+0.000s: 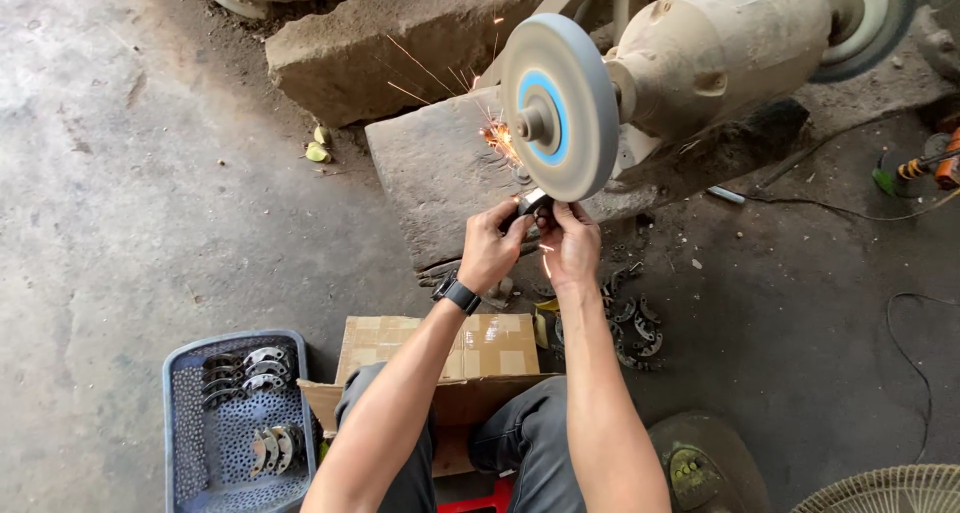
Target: The person grinds small metal parts against a rotating grinding wheel, creating sparks. They repeatedly pick up parts from a basket, grind them, and place them back into the basket.
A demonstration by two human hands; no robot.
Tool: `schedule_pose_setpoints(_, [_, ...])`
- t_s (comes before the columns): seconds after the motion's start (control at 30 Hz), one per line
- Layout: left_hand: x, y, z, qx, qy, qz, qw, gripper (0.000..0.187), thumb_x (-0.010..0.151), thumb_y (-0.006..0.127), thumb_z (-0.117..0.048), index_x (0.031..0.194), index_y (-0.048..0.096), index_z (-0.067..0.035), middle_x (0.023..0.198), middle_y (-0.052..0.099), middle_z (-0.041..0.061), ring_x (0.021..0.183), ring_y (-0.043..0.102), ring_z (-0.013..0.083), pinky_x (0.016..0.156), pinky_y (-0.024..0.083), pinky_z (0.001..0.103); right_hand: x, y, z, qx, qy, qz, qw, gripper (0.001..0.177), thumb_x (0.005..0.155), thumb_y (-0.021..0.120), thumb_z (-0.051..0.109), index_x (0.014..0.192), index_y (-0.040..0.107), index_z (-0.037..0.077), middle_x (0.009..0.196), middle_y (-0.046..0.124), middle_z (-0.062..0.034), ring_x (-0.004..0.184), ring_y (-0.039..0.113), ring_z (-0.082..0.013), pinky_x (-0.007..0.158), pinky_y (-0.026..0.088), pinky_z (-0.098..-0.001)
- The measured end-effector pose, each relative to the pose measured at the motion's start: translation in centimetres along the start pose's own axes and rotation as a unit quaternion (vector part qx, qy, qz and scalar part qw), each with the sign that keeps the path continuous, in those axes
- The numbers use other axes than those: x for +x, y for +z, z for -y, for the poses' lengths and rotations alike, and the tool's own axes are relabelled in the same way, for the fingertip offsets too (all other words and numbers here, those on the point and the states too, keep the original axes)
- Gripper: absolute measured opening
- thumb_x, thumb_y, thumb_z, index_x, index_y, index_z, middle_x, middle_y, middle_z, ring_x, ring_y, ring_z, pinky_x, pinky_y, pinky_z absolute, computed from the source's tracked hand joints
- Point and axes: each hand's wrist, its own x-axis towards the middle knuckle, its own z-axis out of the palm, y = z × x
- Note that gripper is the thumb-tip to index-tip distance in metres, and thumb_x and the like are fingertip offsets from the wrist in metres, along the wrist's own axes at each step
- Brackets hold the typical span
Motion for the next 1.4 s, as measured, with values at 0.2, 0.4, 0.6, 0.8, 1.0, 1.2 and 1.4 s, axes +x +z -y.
schedule_pose_setpoints(0.2, [1.5, 2.7, -0.5, -0.096, 0.050, -0.002, 0.994, 0.020, 0.091, 0.069, -0.010, 0.105, 0.069, 0.004, 0.086, 0.073, 0.020, 0.072, 0.069, 0.0211, 0.067, 0.055, 0.034, 0.2, -0.2, 1.9, 0.088, -0.007, -0.056, 0.995, 0.023, 0.103, 0.062, 0.008, 0.124, 0.066, -0.001, 0.104, 0.069, -0.0072, 0.087, 0.062, -0.0165, 0.079, 0.053, -0.0305])
schedule_pose_setpoints(0.4, [0.3, 1.3, 0.6, 0.005, -0.016, 0.012, 1.000, 0.019, 0.094, 0.071, -0.011, 0.093, 0.066, 0.007, 0.074, 0.064, 0.022, 0.060, 0.054, 0.0228, 0.062, 0.050, 0.036, -0.4, 0.8, 1.2, 0.044, -0.020, -0.030, 0.998, 0.024, 0.101, 0.062, 0.008, 0.123, 0.067, 0.000, 0.105, 0.071, -0.0069, 0.087, 0.062, -0.0158, 0.078, 0.052, -0.0301])
schedule_pose_setpoints(0.6, [-0.6, -2.9, 1.2, -0.017, 0.001, -0.001, 1.000, 0.016, 0.090, 0.070, -0.007, 0.103, 0.069, 0.002, 0.080, 0.072, 0.017, 0.067, 0.066, 0.0257, 0.062, 0.053, 0.034, -1.2, 2.5, -0.6, 0.035, 0.023, 0.042, 0.998, 0.021, 0.102, 0.063, 0.008, 0.121, 0.068, 0.000, 0.108, 0.072, -0.0074, 0.090, 0.065, -0.0175, 0.082, 0.055, -0.0311])
schedule_pose_setpoints(0.8, [-0.6, -4.0, 0.9, 0.070, 0.112, 0.000, 0.991, 0.021, 0.088, 0.074, -0.005, 0.107, 0.070, 0.003, 0.091, 0.072, 0.022, 0.080, 0.071, 0.0371, 0.069, 0.054, 0.040, -1.2, 0.7, -0.6, 0.045, 0.105, 0.068, 0.991, 0.019, 0.102, 0.065, 0.007, 0.118, 0.068, -0.001, 0.105, 0.071, -0.0093, 0.092, 0.066, -0.0195, 0.083, 0.057, -0.0329])
schedule_pose_setpoints(1.0, [0.8, 0.5, 0.3, 0.038, 0.055, 0.006, 0.998, 0.022, 0.087, 0.075, -0.010, 0.104, 0.071, 0.005, 0.090, 0.073, 0.024, 0.075, 0.074, 0.0347, 0.066, 0.055, 0.038, -0.8, -0.2, 1.7, 0.071, 0.049, 0.016, 0.996, 0.024, 0.102, 0.064, 0.008, 0.123, 0.065, -0.002, 0.109, 0.070, -0.0094, 0.095, 0.065, -0.0187, 0.085, 0.055, -0.0311])
schedule_pose_setpoints(1.2, [1.1, 1.3, -0.2, -0.006, 0.052, 0.020, 0.998, 0.021, 0.091, 0.071, -0.013, 0.103, 0.069, 0.004, 0.088, 0.073, 0.023, 0.077, 0.075, 0.0331, 0.069, 0.056, 0.037, -0.6, 0.3, 2.1, 0.079, 0.007, -0.035, 0.996, 0.030, 0.098, 0.062, 0.007, 0.126, 0.064, -0.003, 0.112, 0.070, -0.0114, 0.096, 0.065, -0.0194, 0.086, 0.054, -0.0326])
schedule_pose_setpoints(1.4, [-0.5, -1.1, 0.5, 0.041, 0.028, 0.027, 0.998, 0.018, 0.090, 0.073, -0.012, 0.096, 0.069, 0.005, 0.078, 0.069, 0.023, 0.065, 0.066, 0.0312, 0.062, 0.052, 0.037, -1.9, 2.6, 1.3, -0.014, -0.017, 0.013, 1.000, 0.019, 0.101, 0.066, 0.008, 0.118, 0.070, 0.000, 0.109, 0.072, -0.0064, 0.093, 0.062, -0.0154, 0.081, 0.050, -0.0301])
